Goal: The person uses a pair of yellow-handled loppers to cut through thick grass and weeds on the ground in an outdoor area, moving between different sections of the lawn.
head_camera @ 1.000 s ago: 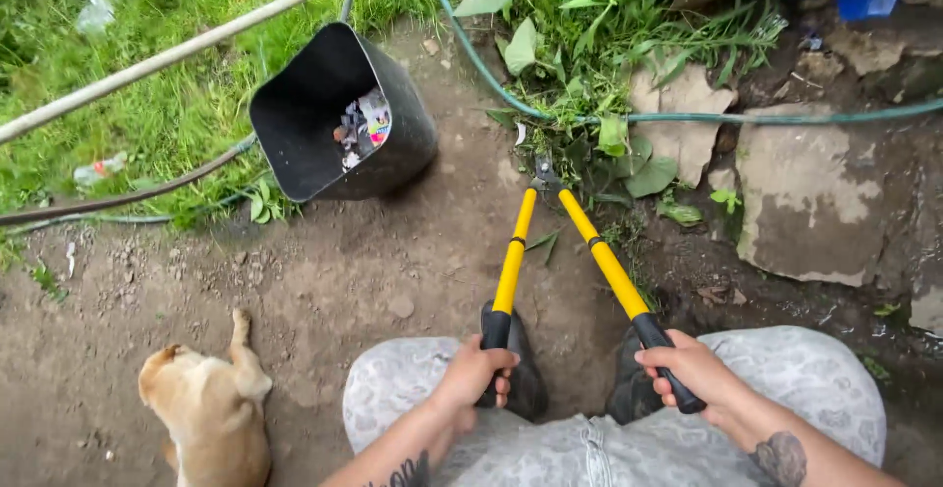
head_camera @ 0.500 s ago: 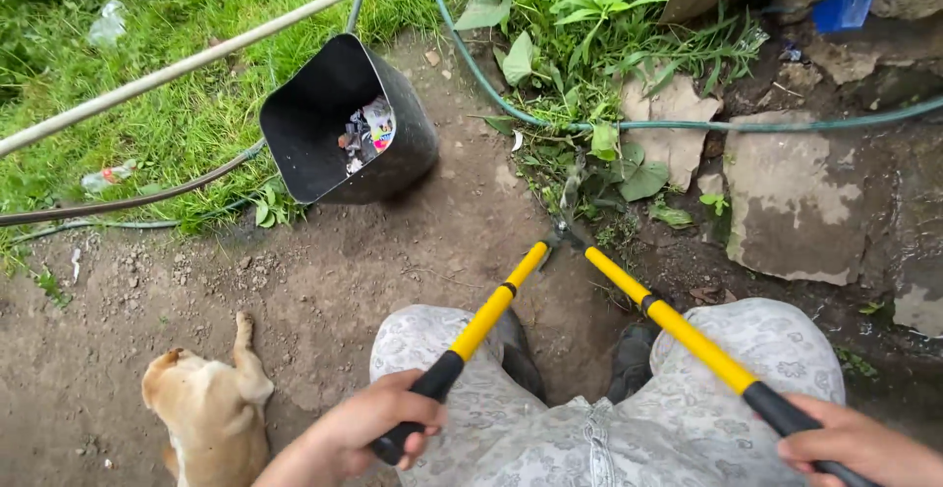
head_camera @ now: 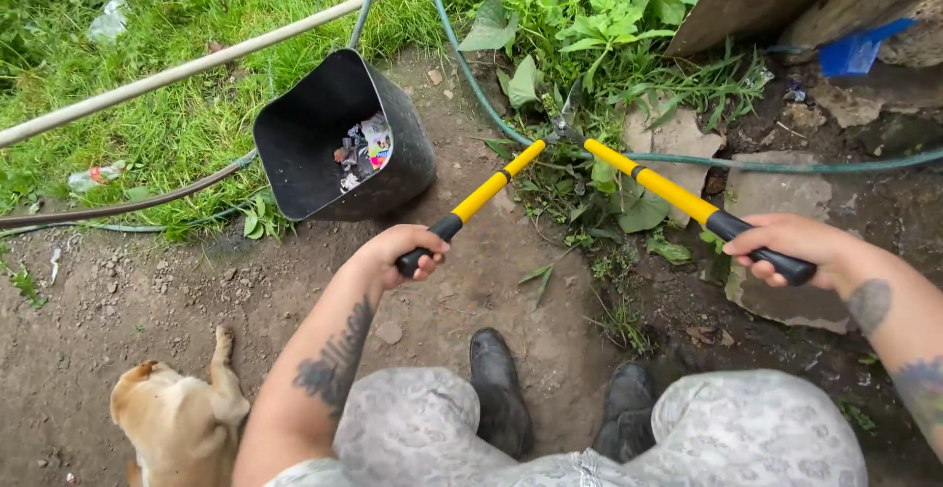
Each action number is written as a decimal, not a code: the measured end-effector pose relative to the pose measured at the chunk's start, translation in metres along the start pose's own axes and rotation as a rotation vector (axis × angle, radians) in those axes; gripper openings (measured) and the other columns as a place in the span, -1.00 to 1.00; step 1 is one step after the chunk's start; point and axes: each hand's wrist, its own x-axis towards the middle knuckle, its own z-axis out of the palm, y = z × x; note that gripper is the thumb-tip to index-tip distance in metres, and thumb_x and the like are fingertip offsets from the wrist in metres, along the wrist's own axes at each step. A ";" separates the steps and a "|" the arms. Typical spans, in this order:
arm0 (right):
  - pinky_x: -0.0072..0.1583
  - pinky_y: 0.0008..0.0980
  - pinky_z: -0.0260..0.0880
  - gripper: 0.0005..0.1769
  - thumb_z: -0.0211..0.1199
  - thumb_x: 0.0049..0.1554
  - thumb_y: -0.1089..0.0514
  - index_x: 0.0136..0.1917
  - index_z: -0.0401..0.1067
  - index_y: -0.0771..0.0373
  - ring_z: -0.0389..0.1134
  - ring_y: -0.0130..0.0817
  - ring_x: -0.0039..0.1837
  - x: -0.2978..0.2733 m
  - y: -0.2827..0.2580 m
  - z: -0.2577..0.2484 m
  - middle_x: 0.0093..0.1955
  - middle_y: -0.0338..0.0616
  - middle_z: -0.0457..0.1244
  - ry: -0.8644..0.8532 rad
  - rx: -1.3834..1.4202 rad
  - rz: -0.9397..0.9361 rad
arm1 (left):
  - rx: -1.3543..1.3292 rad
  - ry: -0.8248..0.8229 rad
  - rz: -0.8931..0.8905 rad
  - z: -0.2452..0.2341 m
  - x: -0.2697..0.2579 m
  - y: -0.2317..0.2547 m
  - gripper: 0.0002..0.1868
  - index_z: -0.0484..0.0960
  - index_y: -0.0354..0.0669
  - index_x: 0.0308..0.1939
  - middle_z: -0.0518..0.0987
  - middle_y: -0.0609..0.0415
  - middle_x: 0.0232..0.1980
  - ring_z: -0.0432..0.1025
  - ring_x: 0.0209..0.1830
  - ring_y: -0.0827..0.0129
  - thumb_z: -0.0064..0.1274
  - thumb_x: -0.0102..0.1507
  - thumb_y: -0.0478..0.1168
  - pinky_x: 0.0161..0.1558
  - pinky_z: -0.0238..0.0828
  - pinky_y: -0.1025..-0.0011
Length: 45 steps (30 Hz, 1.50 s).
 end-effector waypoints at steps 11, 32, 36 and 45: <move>-0.48 -0.40 0.17 -0.74 0.19 0.07 0.34 -0.03 0.16 0.24 0.15 -0.44 -0.46 0.147 -0.034 0.132 -0.37 -0.19 0.15 0.069 0.282 -0.137 | -0.251 0.069 0.122 0.059 0.197 -0.018 -0.82 0.35 -0.27 -0.33 0.40 0.13 -0.58 0.27 -0.73 0.51 0.05 0.10 -0.44 -0.70 0.21 0.46; -0.49 -0.34 0.11 -0.71 0.27 0.03 0.38 0.00 0.27 0.28 0.14 -0.38 -0.49 0.087 -0.010 0.012 -0.40 -0.15 0.16 0.164 0.052 -0.116 | 0.147 0.036 0.092 -0.017 0.177 0.040 -0.84 0.46 -0.30 -0.33 0.50 0.04 -0.55 0.33 -0.75 0.46 0.11 0.07 -0.40 -0.73 0.23 0.44; -0.47 -0.42 0.15 -0.74 0.24 0.06 0.35 -0.01 0.22 0.32 0.15 -0.46 -0.46 0.142 -0.030 0.086 -0.37 -0.20 0.16 0.183 0.299 -0.186 | 0.018 0.092 0.165 0.070 0.249 0.018 -0.78 0.42 -0.20 -0.32 0.42 0.14 -0.57 0.29 -0.74 0.50 0.14 0.06 -0.43 -0.72 0.20 0.45; -0.49 -0.34 0.16 -0.56 0.24 0.00 0.37 0.14 0.23 0.20 0.15 -0.39 -0.50 0.050 0.003 0.075 -0.39 -0.17 0.14 0.088 0.199 -0.088 | 0.034 0.131 0.047 0.066 0.109 -0.002 -0.69 0.41 -0.16 -0.11 0.44 0.10 -0.50 0.27 -0.74 0.51 0.07 0.10 -0.43 -0.73 0.23 0.42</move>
